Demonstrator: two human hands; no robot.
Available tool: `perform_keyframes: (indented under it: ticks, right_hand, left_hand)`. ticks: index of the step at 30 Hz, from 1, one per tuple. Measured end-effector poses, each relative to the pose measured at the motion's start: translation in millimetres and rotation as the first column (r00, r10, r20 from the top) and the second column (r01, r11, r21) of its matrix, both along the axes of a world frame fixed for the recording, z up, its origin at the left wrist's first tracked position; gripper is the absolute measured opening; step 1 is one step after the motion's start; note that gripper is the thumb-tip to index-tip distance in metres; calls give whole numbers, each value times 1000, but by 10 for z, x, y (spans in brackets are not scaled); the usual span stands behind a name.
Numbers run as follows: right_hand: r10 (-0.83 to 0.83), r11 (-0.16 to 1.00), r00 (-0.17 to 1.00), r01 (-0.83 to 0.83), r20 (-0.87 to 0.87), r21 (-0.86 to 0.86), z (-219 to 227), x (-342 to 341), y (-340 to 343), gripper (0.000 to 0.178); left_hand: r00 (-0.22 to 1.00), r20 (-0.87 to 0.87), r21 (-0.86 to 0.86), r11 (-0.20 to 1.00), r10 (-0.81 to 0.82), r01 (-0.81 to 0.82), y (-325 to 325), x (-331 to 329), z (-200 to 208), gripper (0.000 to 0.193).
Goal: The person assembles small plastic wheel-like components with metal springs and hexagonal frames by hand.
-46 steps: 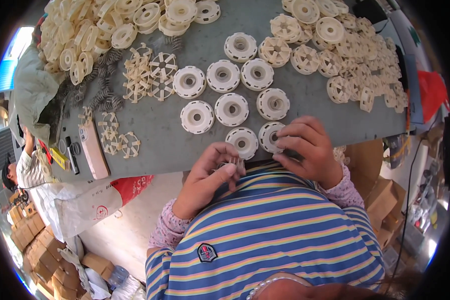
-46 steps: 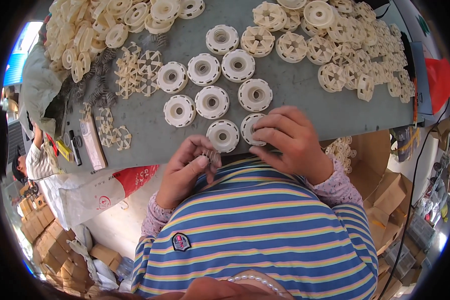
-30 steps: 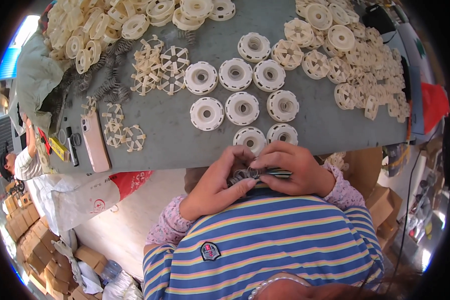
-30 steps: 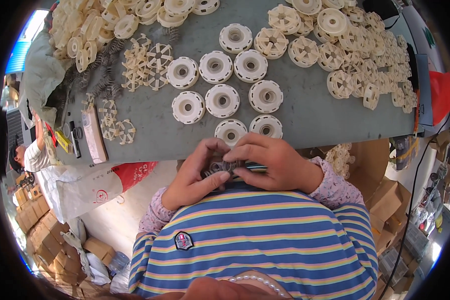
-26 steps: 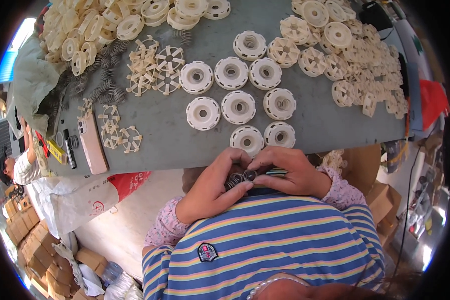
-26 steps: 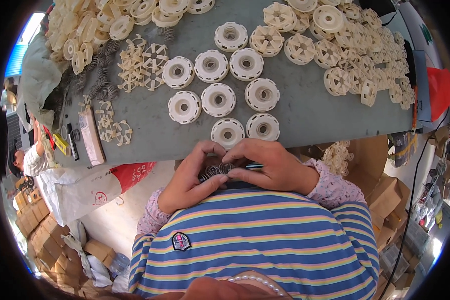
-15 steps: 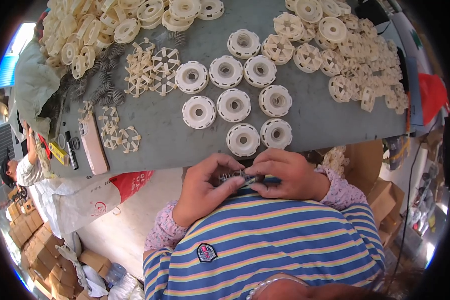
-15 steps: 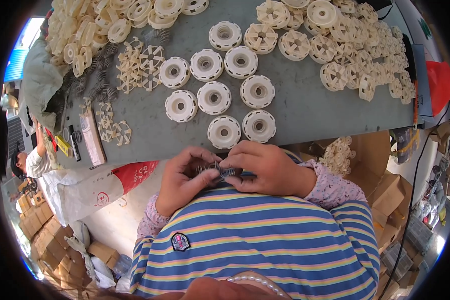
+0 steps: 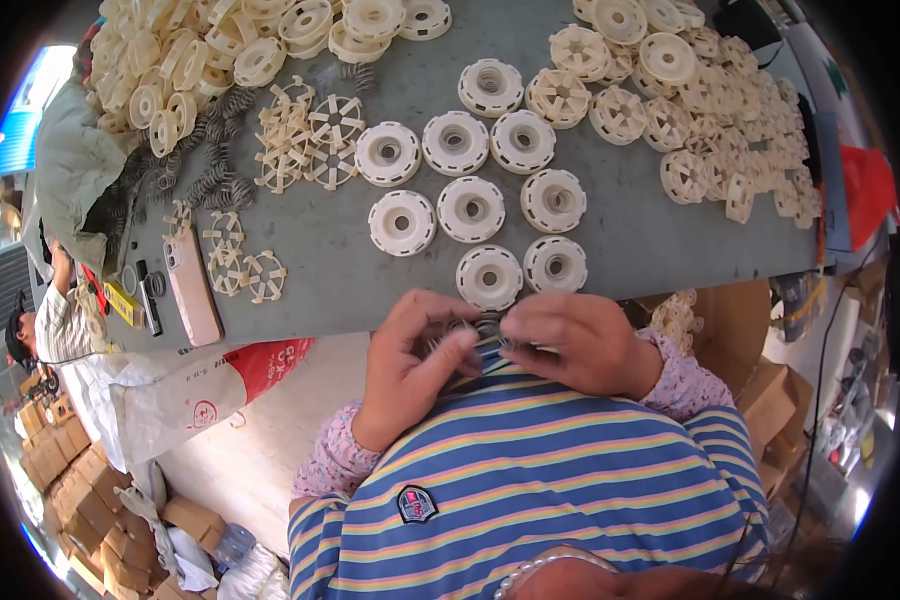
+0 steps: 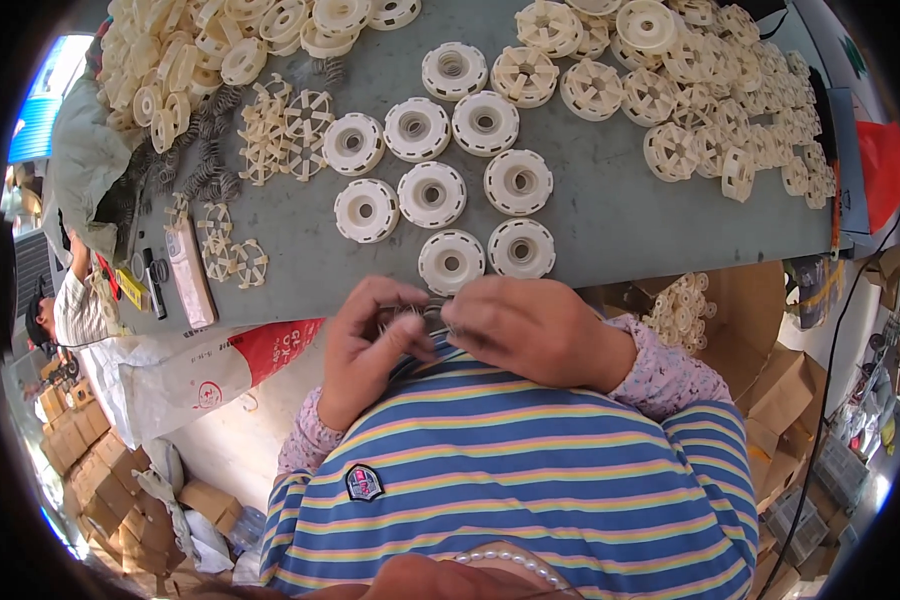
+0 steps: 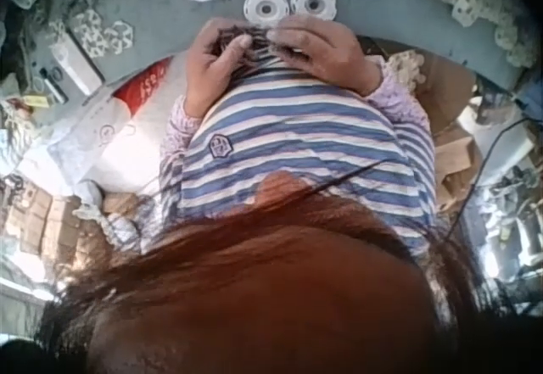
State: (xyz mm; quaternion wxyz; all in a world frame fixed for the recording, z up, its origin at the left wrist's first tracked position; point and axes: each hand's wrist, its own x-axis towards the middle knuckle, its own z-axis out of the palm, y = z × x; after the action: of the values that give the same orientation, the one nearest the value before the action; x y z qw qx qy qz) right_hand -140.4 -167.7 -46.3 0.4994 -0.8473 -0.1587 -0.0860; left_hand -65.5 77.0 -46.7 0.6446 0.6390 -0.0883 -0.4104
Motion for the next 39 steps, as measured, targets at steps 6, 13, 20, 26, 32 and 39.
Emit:
perform_keyframes:
  ticks: [6, 13, 20, 26, 32, 39]
  right_hand:
    - [118, 990, 993, -120, 28, 79, 58, 99, 37, 37]
    - [23, 993, 978, 2, -208, 118, -24, 6, 21, 41]
    - [115, 988, 993, -116, -18, -103, 38, 55, -5, 32]
    - [188, 972, 970, -161, 156, -172, 4, 98, -9, 32]
    - [319, 941, 904, -267, 284, -205, 85, 110, 92, 28]
    - [12, 971, 986, 28, 168, -236, -41, 281, -5, 35]
  left_hand:
    - [822, -567, -311, 912, 49, -268, -5, 17, -154, 33]
    - [944, -319, -391, 919, -88, -46, 11, -21, -167, 51]
    - [988, -157, -113, 993, 9, -27, -10, -54, -116, 29]
    - [936, -347, -157, 988, -68, 14, 17, 13, -200, 22]
    - [941, -319, -26, 991, 113, -128, -14, -27, -237, 21]
    - [917, -332, -199, 933, 223, -299, -44, -21, -267, 26]
